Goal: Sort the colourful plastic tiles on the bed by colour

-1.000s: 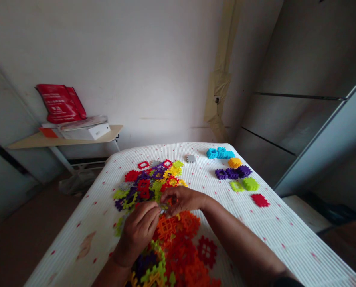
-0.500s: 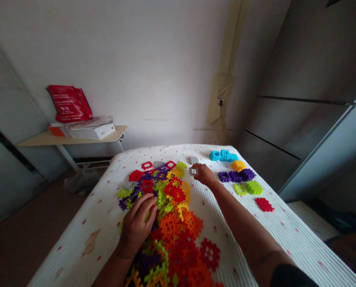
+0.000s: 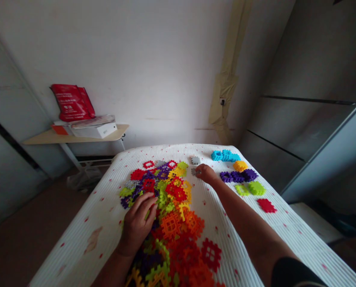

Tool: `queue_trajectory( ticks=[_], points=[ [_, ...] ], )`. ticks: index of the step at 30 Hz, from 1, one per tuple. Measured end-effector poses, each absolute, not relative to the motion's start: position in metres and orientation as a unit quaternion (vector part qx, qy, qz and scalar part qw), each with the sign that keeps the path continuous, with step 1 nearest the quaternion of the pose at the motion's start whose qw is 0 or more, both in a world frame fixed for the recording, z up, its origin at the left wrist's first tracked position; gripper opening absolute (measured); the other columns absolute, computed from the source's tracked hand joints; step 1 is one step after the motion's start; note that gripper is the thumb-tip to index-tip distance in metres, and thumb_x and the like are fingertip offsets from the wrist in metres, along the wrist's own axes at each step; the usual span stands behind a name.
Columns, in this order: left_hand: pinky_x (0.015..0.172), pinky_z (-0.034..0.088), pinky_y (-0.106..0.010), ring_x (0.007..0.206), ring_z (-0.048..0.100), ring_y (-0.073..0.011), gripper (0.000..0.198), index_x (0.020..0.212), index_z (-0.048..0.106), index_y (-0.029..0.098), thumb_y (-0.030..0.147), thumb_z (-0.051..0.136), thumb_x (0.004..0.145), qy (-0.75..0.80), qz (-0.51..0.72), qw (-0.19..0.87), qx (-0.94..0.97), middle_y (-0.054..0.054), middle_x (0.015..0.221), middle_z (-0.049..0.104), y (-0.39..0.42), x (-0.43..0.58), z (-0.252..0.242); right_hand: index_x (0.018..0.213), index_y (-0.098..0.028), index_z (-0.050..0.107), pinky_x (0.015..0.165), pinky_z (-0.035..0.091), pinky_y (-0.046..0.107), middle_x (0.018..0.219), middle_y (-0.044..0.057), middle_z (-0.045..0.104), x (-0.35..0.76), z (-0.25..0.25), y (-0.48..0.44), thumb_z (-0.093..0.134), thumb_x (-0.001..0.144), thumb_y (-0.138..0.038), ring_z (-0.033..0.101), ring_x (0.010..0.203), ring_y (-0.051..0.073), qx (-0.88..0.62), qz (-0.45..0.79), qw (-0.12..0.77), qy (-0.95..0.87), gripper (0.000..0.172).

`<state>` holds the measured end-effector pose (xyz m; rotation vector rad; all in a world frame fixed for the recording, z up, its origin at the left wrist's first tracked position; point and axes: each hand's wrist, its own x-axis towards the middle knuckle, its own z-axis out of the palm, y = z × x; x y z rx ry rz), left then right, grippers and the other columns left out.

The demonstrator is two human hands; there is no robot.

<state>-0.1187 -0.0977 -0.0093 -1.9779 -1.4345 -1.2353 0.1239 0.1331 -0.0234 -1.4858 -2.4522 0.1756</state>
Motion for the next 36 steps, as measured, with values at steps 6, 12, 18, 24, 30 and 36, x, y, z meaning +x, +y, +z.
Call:
queue_trajectory(
  ticks=[6, 12, 18, 24, 30, 36],
  points=[
    [0.088, 0.049, -0.030, 0.094, 0.061, -0.0167, 0.023, 0.099, 0.061, 0.021, 0.013, 0.057, 0.078, -0.530, -0.456, 0.187, -0.690, -0.006, 0.102, 0.063, -0.099, -0.121, -0.005, 0.098, -0.017, 0.068, 0.080, 0.040, 0.022, 0.106, 0.007, 0.064, 0.124, -0.024, 0.131, 0.057, 0.075, -0.016, 0.057, 0.097, 0.018, -0.522, 0.053, 0.142, -0.839, 0.025],
    [0.084, 0.049, -0.031, 0.089, 0.061, -0.0163, 0.012, 0.088, 0.063, 0.020, 0.021, 0.055, 0.079, -0.596, -0.549, 0.114, -0.574, -0.004, 0.093, 0.064, -0.103, -0.150, 0.010, 0.095, -0.016, 0.068, 0.082, 0.040, 0.024, 0.105, 0.010, 0.064, 0.121, -0.028, 0.127, 0.053, 0.076, -0.012, 0.056, 0.099, 0.020, -0.527, 0.059, 0.172, -0.830, 0.025],
    [0.075, 0.051, -0.031, 0.076, 0.062, -0.0169, 0.020, 0.085, 0.064, 0.018, 0.032, 0.053, 0.075, -0.725, -0.548, 0.058, -0.413, -0.003, 0.084, 0.066, -0.105, -0.207, -0.010, 0.100, -0.015, 0.067, 0.084, 0.041, 0.024, 0.108, 0.010, 0.063, 0.124, -0.035, 0.121, 0.053, 0.073, -0.014, 0.058, 0.097, 0.019, -0.531, 0.082, 0.233, -0.811, 0.030],
    [0.074, 0.051, -0.031, 0.081, 0.063, -0.0191, 0.026, 0.087, 0.065, 0.018, 0.033, 0.050, 0.073, -0.755, -0.511, 0.039, -0.409, -0.006, 0.088, 0.068, -0.101, -0.219, -0.033, 0.100, -0.012, 0.065, 0.076, 0.046, 0.028, 0.097, 0.011, 0.067, 0.146, -0.040, 0.103, 0.047, 0.072, -0.019, 0.063, 0.079, 0.018, -0.589, 0.119, 0.311, -0.737, 0.034],
    [0.083, 0.048, -0.033, 0.094, 0.062, -0.0222, 0.032, 0.098, 0.064, 0.020, 0.036, 0.052, 0.073, -0.790, -0.441, 0.003, -0.426, -0.007, 0.101, 0.068, -0.079, -0.219, -0.028, 0.086, -0.016, 0.068, 0.072, 0.046, 0.030, 0.082, 0.007, 0.069, 0.161, -0.046, 0.079, 0.050, 0.065, -0.026, 0.063, 0.075, 0.020, -0.586, 0.211, 0.372, -0.688, 0.029],
    [0.086, 0.039, -0.055, 0.107, 0.052, -0.0415, 0.035, 0.084, 0.067, 0.017, 0.045, 0.062, 0.065, -0.856, -0.352, -0.045, -0.375, -0.018, 0.100, 0.065, -0.036, -0.227, -0.020, 0.084, -0.016, 0.065, 0.065, 0.046, 0.029, 0.069, 0.004, 0.066, 0.163, -0.048, 0.064, 0.049, 0.064, -0.031, 0.060, 0.062, 0.017, -0.551, 0.282, 0.401, -0.676, 0.031]
  ],
)
